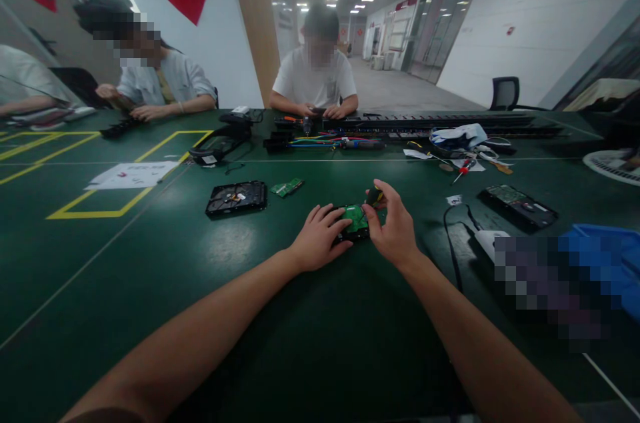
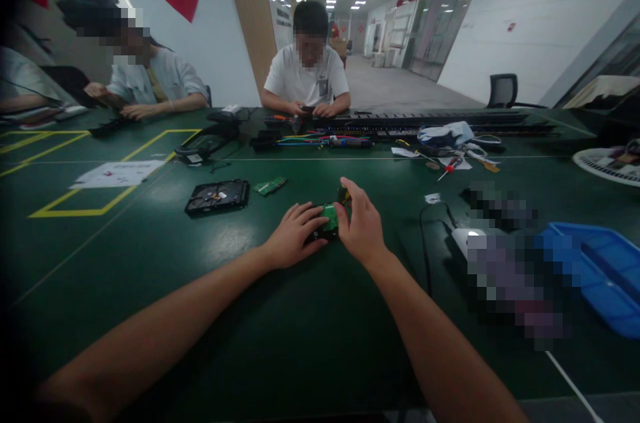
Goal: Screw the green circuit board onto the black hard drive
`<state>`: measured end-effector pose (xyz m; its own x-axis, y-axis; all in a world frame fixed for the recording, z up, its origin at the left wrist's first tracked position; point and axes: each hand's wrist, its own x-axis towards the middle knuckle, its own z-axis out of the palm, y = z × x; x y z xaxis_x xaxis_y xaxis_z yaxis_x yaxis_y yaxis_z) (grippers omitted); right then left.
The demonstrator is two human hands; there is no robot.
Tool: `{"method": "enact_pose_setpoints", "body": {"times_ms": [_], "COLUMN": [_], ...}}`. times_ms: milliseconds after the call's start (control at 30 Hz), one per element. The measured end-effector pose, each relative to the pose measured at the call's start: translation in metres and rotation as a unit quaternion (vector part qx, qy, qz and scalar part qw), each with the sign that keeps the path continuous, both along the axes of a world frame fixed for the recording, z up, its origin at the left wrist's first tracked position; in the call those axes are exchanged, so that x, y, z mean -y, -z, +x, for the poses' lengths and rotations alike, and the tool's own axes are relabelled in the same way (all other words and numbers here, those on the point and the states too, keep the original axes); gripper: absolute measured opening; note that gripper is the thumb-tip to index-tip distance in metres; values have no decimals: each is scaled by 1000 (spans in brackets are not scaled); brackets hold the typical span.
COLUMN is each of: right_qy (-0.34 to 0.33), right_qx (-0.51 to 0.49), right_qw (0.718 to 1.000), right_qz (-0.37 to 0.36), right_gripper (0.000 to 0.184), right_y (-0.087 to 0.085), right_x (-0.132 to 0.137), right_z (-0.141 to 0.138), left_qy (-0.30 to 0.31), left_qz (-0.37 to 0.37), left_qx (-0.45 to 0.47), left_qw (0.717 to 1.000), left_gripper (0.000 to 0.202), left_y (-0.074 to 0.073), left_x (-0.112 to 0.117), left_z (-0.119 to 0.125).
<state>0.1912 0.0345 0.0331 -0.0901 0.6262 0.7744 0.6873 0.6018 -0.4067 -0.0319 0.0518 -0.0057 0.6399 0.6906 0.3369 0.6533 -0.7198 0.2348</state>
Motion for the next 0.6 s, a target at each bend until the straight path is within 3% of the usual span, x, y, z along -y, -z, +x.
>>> {"method": "enact_pose_setpoints", "body": {"times_ms": [233, 433, 600], "right_qy": [-23, 19, 30], "right_qx": [1, 7, 4], "right_qw": [999, 999, 999], "right_qz": [-25, 32, 35], "right_gripper": [59, 59, 55], "right_y": [-3, 0, -1], "right_x": [4, 0, -1], "right_z": [-1, 1, 2], "left_qy": [-3, -1, -3], "left_qz": [0, -1, -3], "left_qx": [-8, -10, -10], "left_qw": [1000, 1000, 1000], "left_gripper": [54, 55, 54], "left_y": [-1, -1, -2], "left_x": [1, 1, 1], "left_z": [1, 0, 0]}}
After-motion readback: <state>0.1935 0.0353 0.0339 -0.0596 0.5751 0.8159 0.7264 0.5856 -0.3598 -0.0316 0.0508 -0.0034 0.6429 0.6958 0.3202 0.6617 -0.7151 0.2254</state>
